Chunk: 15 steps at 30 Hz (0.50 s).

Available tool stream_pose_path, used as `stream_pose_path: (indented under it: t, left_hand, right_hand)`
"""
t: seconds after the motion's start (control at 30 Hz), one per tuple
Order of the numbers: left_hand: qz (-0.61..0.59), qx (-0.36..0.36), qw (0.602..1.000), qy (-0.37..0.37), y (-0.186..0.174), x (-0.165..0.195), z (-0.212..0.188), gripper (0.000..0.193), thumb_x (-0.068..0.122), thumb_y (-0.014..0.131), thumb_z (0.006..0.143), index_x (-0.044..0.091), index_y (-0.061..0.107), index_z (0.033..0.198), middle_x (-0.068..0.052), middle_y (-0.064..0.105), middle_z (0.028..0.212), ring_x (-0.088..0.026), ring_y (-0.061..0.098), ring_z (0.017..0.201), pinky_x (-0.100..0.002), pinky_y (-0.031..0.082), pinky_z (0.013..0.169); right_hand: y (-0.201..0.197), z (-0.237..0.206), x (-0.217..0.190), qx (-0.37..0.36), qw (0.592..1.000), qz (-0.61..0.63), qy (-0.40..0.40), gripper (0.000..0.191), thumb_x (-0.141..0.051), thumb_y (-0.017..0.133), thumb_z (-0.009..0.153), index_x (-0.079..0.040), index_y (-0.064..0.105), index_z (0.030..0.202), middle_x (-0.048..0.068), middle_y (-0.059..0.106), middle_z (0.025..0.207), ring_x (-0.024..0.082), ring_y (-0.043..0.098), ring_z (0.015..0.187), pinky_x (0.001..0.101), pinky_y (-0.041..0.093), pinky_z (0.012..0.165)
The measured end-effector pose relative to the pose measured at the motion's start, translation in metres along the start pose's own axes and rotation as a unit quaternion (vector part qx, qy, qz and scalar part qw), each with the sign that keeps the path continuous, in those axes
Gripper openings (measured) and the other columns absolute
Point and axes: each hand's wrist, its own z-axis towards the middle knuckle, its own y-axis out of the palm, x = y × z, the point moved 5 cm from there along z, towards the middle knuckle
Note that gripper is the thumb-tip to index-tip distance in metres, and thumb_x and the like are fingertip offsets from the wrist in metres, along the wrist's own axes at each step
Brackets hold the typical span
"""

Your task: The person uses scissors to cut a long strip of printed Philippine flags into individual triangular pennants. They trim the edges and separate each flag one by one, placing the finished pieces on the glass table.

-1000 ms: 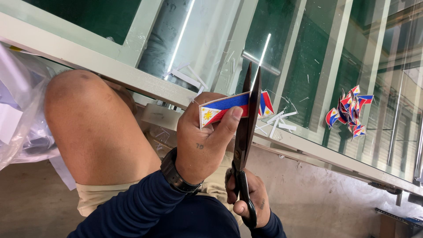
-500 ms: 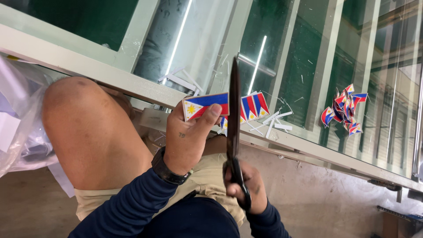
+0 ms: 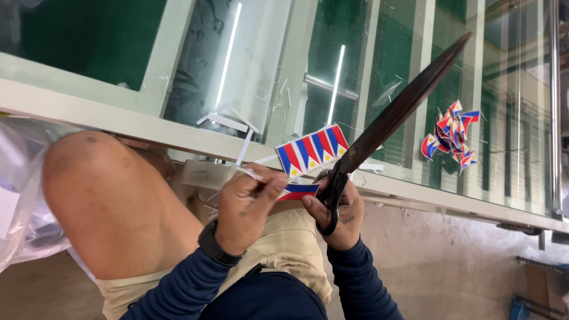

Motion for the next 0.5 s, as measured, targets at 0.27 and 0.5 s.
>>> stream_pose_path:
  t: [0.27, 0.5]
  left_hand:
    - [-0.149, 0.003, 0.977, -0.154, -0.002, -0.054, -0.004, 0.033, 0.028, 0.059, 0.104, -0.002, 0.072, 0.106, -0.004, 0.069, 0.091, -0.010, 0.065, 0.078, -0.025, 0.055, 0.073]
    - [-0.239, 0.040, 0.962, -0.122, -0.008, -0.052, -0.002, 0.037, 0.032, 0.054, 0.115, -0.003, 0.061, 0.104, -0.005, 0.061, 0.090, -0.013, 0.060, 0.081, -0.030, 0.057, 0.082]
  right_hand:
    - [-0.037, -0.017, 0.027, 0.037, 0.995, 0.093, 0.019, 0.034, 0.000, 0.082, 0.084, -0.002, 0.058, 0.108, 0.006, 0.064, 0.105, 0.011, 0.062, 0.094, 0.0268, 0.052, 0.085]
    - [-0.053, -0.020, 0.024, 0.055, 0.995, 0.077, 0.032, 0.035, -0.001, 0.083, 0.082, -0.002, 0.058, 0.106, 0.006, 0.065, 0.108, 0.012, 0.064, 0.093, 0.0271, 0.053, 0.083]
